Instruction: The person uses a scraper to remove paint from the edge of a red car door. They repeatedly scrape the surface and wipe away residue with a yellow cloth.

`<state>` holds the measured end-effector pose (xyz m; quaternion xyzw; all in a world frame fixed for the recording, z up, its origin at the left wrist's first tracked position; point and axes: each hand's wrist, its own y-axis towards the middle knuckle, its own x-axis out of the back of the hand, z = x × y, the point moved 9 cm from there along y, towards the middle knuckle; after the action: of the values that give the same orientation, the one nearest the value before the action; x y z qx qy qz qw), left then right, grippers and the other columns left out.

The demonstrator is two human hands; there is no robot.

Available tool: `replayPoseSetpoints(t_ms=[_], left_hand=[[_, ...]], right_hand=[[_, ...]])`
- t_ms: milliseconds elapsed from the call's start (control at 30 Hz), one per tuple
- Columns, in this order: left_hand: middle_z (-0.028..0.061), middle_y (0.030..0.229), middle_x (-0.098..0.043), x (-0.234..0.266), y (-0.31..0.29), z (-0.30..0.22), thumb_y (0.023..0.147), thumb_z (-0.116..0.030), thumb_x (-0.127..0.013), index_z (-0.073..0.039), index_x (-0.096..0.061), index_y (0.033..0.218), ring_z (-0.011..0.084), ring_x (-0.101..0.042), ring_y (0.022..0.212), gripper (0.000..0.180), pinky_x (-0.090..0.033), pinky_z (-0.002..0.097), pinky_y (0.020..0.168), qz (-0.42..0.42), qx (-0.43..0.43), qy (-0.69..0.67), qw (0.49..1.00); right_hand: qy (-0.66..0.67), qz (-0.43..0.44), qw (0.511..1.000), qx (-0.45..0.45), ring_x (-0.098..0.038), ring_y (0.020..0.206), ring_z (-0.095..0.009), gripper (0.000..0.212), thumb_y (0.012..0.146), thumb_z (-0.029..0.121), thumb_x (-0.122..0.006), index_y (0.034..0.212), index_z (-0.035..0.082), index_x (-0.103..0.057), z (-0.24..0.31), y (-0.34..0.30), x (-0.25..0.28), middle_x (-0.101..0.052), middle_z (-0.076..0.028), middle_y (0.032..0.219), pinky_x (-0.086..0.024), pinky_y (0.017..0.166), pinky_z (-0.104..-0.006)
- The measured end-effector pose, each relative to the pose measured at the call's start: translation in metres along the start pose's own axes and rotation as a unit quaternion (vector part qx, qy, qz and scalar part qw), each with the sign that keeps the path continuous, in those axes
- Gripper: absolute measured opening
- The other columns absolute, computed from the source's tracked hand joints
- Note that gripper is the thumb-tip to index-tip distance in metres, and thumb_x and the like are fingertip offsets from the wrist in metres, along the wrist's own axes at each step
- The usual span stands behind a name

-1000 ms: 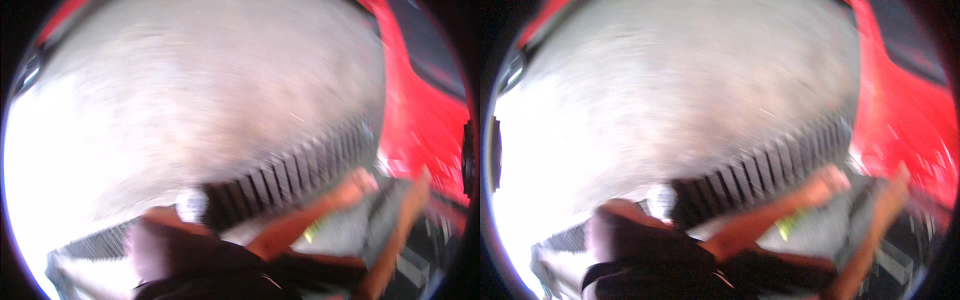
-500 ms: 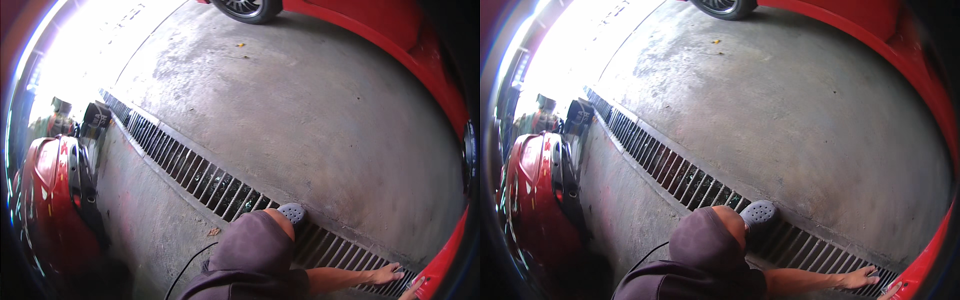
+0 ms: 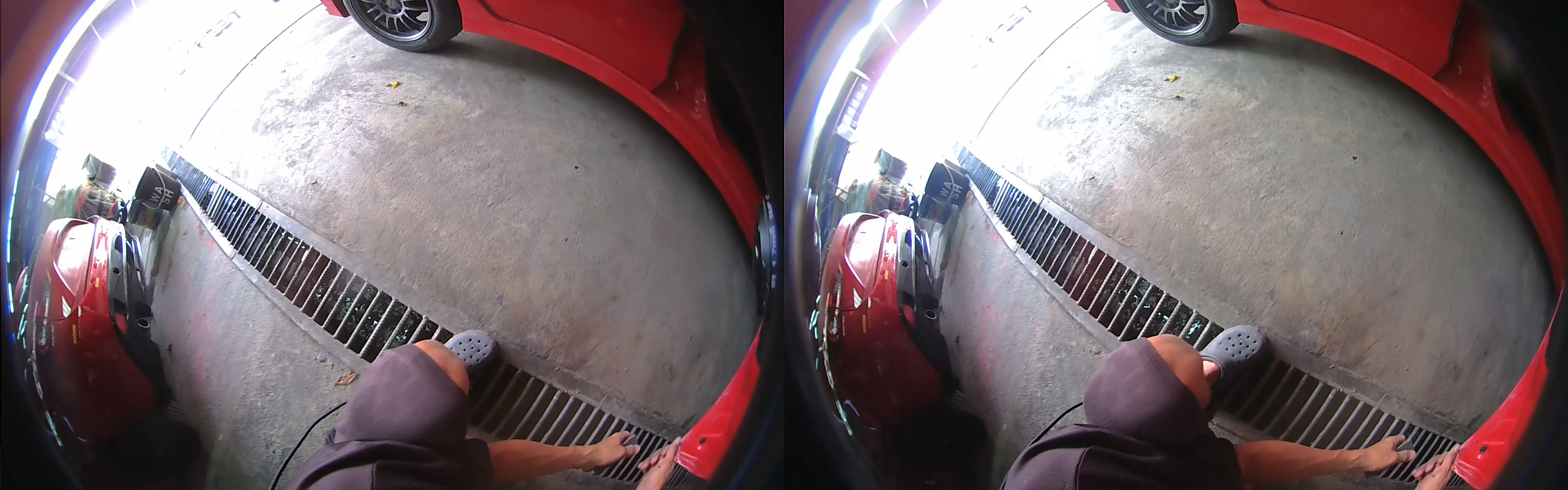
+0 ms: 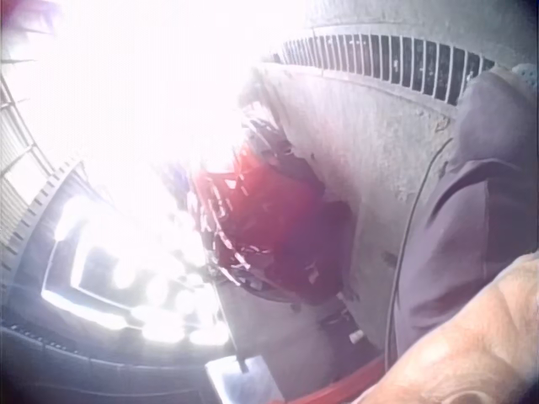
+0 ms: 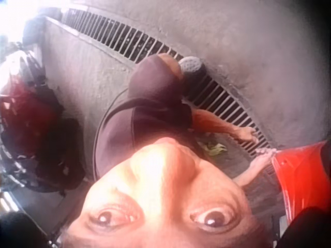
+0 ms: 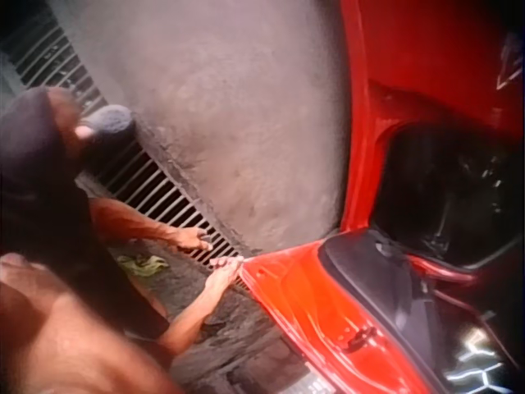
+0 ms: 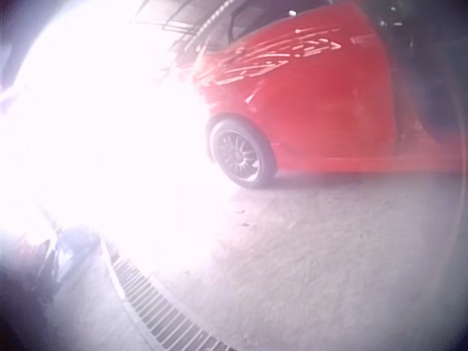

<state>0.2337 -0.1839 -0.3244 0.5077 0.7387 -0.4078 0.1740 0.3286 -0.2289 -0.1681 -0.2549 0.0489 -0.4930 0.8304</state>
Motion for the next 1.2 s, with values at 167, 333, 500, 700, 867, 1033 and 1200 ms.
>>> replayPoseSetpoints(t_ms=[167, 333, 500, 700, 867, 1033, 1200], left_hand=[[0.0269, 0.154, -0.052, 0.023, 0.002, -0.033, 0.101, -0.041, -0.072, 0.015, -0.031, 0.157, 0.0286, -0.052, 0.141, 0.089, -0.041, 0.0369, 0.118, -0.025, -0.002, 0.004, 1.000], [0.0247, 0.149, -0.054, 0.020, 0.002, -0.041, 0.097, -0.042, -0.078, 0.010, -0.031, 0.155, 0.0264, -0.049, 0.140, 0.091, -0.036, 0.0363, 0.119, -0.004, -0.039, -0.007, 0.999], [0.0213, 0.142, -0.055, 0.005, -0.004, -0.042, 0.093, -0.024, -0.079, 0.009, -0.034, 0.149, 0.0241, -0.051, 0.132, 0.079, -0.039, 0.0364, 0.115, -0.013, -0.042, -0.010, 0.999], [0.0076, 0.111, -0.058, 0.046, 0.004, -0.042, 0.091, -0.012, -0.070, -0.001, -0.047, 0.123, 0.0162, -0.052, 0.107, 0.041, -0.048, 0.0354, 0.097, -0.071, -0.157, -0.010, 0.985], [0.0086, 0.115, -0.065, 0.024, 0.021, -0.047, 0.096, -0.022, -0.071, -0.004, -0.053, 0.131, 0.0172, -0.057, 0.107, 0.043, -0.050, 0.0355, 0.094, -0.028, -0.115, -0.050, 0.992], [0.0048, 0.088, -0.065, -0.007, 0.017, -0.039, 0.101, -0.030, -0.065, -0.006, -0.061, 0.116, 0.0141, -0.059, 0.077, 0.029, -0.049, 0.0327, 0.068, 0.032, -0.006, -0.022, 0.999], [0.0016, 0.069, -0.060, 0.001, -0.008, -0.026, 0.104, -0.033, -0.061, -0.009, -0.062, 0.098, 0.0132, -0.053, 0.056, 0.026, -0.041, 0.0322, 0.050, 0.035, 0.018, -0.001, 0.999]], right_hand=[[-0.044, -0.035, 0.998, 0.006, -0.054, 0.063, -0.014, 0.028, 0.109, 0.029, -0.060, 0.133, 0.016, -0.052, 0.005, -0.009, 0.005, -0.057, -0.001, 0.080, -0.049, 0.057, -0.0308], [0.133, -0.021, 0.990, 0.029, -0.053, 0.064, -0.011, 0.027, 0.106, 0.021, -0.064, 0.130, 0.012, -0.055, 0.000, 0.008, -0.004, -0.053, -0.001, 0.077, -0.053, 0.063, -0.0310], [-0.082, -0.176, 0.977, 0.084, -0.050, 0.056, -0.010, 0.037, 0.106, 0.053, -0.057, 0.119, 0.020, -0.066, -0.051, 0.072, 0.111, -0.052, 0.002, 0.075, -0.042, 0.044, -0.0295], [-0.136, -0.186, 0.973, 0.029, -0.038, 0.044, -0.007, 0.037, 0.108, 0.048, -0.056, 0.091, 0.015, -0.055, -0.035, 0.032, 0.044, -0.036, 0.006, 0.063, -0.039, 0.035, -0.0281], [-0.304, -0.192, 0.931, 0.065, -0.047, 0.053, -0.015, 0.052, 0.112, 0.049, -0.045, 0.098, 0.001, -0.060, -0.007, -0.004, 0.058, -0.048, -0.003, 0.073, -0.046, 0.044, -0.0307], [-0.326, -0.265, 0.899, 0.122, -0.052, 0.051, -0.019, 0.065, 0.110, 0.056, -0.044, 0.134, -0.002, -0.063, -0.037, 0.019, 0.167, -0.063, -0.011, 0.086, -0.040, 0.037, -0.0314], [-0.399, -0.267, 0.855, 0.196, -0.071, 0.093, -0.039, 0.069, 0.112, 0.054, -0.043, 0.147, -0.005, -0.056, -0.003, -0.003, 0.090, -0.070, -0.030, 0.128, -0.055, 0.068, -0.0421]])
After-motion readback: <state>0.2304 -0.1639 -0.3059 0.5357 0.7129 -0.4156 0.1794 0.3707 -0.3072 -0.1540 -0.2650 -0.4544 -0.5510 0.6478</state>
